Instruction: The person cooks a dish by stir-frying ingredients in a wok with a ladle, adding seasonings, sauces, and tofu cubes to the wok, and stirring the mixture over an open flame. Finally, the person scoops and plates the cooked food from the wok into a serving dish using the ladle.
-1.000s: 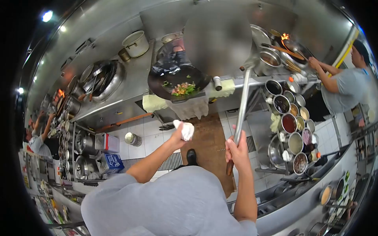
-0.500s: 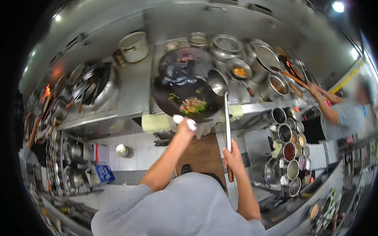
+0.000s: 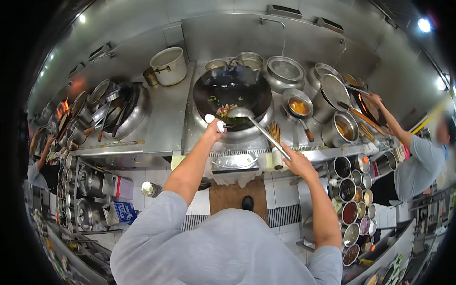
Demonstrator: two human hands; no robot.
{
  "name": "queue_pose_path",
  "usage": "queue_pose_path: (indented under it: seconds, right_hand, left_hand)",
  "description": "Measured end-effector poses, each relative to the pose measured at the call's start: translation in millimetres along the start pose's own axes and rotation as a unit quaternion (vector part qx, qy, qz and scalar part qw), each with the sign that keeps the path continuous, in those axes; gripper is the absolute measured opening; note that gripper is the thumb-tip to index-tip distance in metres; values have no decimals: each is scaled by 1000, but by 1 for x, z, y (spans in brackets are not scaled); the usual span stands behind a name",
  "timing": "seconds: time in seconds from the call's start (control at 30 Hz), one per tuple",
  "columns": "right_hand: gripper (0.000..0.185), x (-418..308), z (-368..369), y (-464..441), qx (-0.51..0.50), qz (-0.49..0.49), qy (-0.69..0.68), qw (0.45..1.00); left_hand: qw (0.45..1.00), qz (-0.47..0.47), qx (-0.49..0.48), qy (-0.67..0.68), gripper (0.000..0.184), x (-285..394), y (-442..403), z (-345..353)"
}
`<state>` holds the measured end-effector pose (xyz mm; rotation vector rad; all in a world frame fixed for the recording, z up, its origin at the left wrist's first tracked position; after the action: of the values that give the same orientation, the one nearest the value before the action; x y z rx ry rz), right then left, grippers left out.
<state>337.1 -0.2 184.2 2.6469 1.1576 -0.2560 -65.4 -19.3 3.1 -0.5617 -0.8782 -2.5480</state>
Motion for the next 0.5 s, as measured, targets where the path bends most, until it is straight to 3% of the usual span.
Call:
queue_pose_path:
  seconds: [0.17, 0.23, 0.27, 0.33, 0.4, 0.47, 0.5]
  right_hand:
    - [65, 11, -31, -56, -45, -86, 14, 995]
    - [63, 1, -27, -90, -129, 11, -64, 990]
    - [63, 6, -2, -106, -140, 5, -70, 988]
    - [62, 16, 42, -160, 26, -29, 5, 999]
    - [63, 17, 55, -165, 31, -49, -21, 998]
    - [64, 14, 33, -143, -9, -89, -154, 984]
    - [64, -10, -8, -119, -132, -25, -205, 969]
  left_hand:
    - [997, 9, 55, -51, 14, 0, -5, 1]
    - [999, -16, -3, -48, 26, 2, 8, 6]
    - [997, -34, 14, -69, 32, 3, 19, 3]
    - [998, -30, -4, -54, 30, 6, 43, -10]
    - [992, 61, -38, -107, 30, 13, 82, -33]
    - [987, 117, 46, -103, 27, 22, 143, -52]
    - [985, 123, 49, -113, 28, 28, 175, -62]
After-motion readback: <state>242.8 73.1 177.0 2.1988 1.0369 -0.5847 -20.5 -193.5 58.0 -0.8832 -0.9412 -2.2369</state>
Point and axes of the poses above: each hand's wrist, its own y-axis away from the middle knuckle, its own z-axis out of the palm, x = y × z, the point moved 3 cm from there along -y, towards the middle knuckle, and after that the axes turned 8 degrees about y, right-handed, at the moved point
